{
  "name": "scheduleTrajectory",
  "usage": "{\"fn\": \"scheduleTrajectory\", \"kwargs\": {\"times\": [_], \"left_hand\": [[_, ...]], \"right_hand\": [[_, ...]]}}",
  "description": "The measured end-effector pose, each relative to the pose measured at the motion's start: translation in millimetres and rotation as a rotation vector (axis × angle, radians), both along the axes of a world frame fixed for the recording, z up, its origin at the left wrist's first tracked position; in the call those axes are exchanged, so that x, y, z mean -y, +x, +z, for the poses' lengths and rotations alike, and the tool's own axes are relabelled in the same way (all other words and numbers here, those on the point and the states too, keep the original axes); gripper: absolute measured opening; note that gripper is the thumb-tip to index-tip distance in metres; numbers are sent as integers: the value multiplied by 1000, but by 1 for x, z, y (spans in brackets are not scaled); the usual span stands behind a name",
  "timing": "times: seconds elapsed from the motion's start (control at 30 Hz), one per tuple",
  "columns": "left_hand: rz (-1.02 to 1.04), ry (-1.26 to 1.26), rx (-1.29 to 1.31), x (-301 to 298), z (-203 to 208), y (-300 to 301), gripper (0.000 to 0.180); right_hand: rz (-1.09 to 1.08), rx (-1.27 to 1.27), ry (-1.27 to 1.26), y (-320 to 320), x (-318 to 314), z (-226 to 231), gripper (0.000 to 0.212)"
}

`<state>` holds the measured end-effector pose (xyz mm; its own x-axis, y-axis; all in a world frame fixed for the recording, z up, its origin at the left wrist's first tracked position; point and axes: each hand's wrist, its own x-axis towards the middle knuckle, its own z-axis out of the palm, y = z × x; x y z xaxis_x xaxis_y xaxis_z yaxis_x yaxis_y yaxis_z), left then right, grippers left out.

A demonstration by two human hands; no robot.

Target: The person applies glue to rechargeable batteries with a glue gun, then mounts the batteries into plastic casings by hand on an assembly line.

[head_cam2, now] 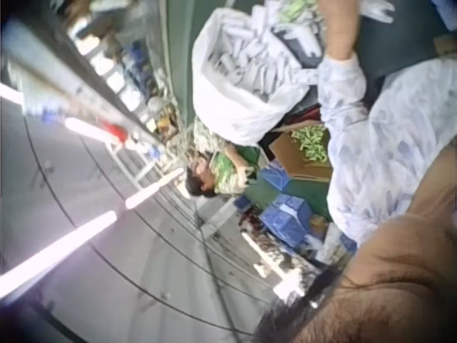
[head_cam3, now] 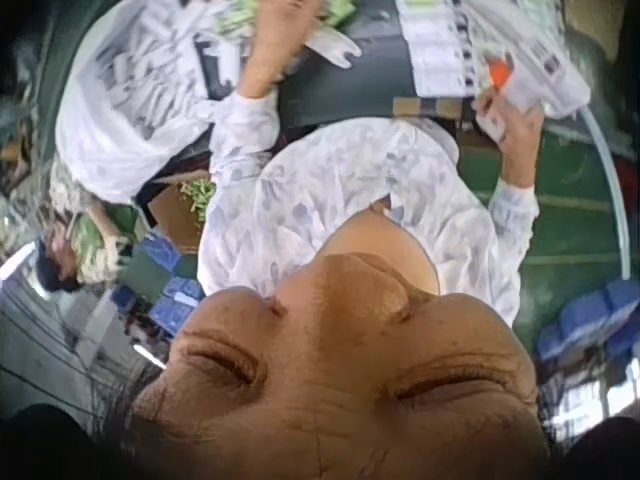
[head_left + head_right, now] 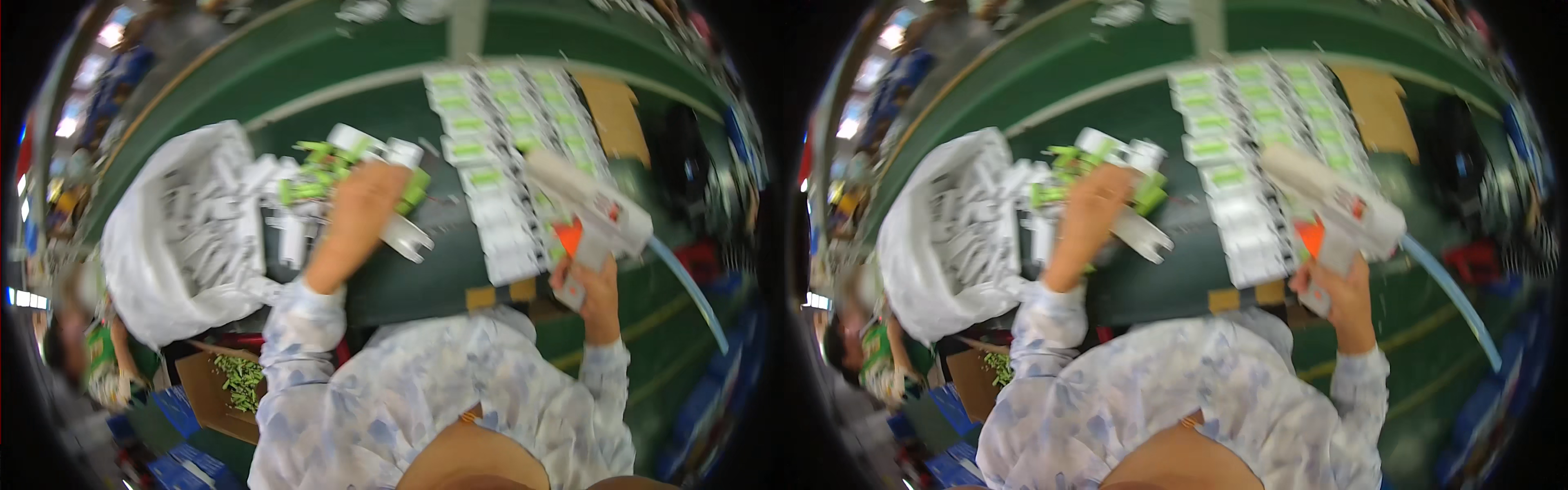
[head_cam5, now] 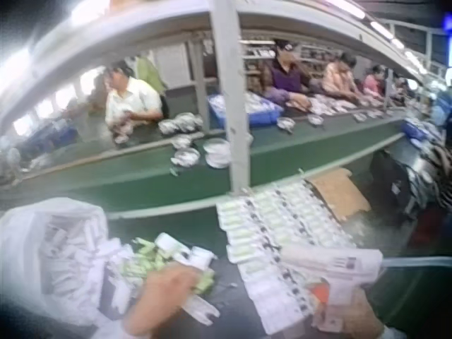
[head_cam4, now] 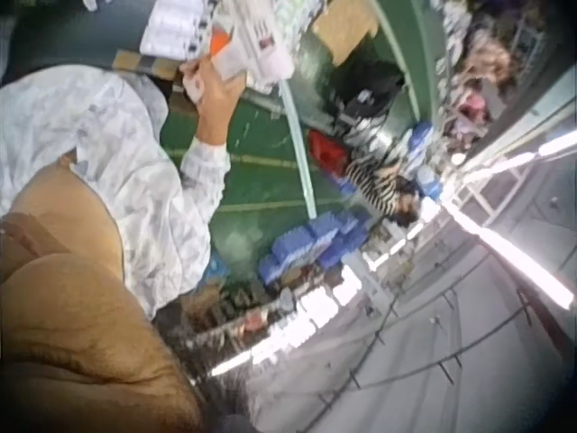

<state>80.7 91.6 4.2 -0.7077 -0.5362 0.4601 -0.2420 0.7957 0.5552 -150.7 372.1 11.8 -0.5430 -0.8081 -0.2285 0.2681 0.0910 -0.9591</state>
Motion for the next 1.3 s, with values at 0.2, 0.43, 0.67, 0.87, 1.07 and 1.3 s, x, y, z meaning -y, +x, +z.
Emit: {"fn": "scheduleTrajectory", "kwargs": {"times": [0.2, 0.43, 0.67, 0.87, 1.07, 1.3], "left_hand": [[-81, 492, -5, 24, 9, -42, 15], [-156, 225, 179, 40, -16, -62, 16], [109, -166, 645, 29, -9, -83, 21], [-75, -283, 387, 38, -31, -84, 13], [-125, -297, 322, 41, -40, -84, 6], [-274, 135, 77, 34, -10, -79, 7]], "right_hand": [[31, -33, 77, -6, 6, 22, 65], [169, -30, 244, -6, -13, 34, 39], [217, -21, 384, 2, -26, 31, 45], [207, 7, 365, 6, -18, 35, 44], [257, -36, 444, 9, -17, 31, 40], [239, 15, 407, 5, -23, 27, 39]]}}
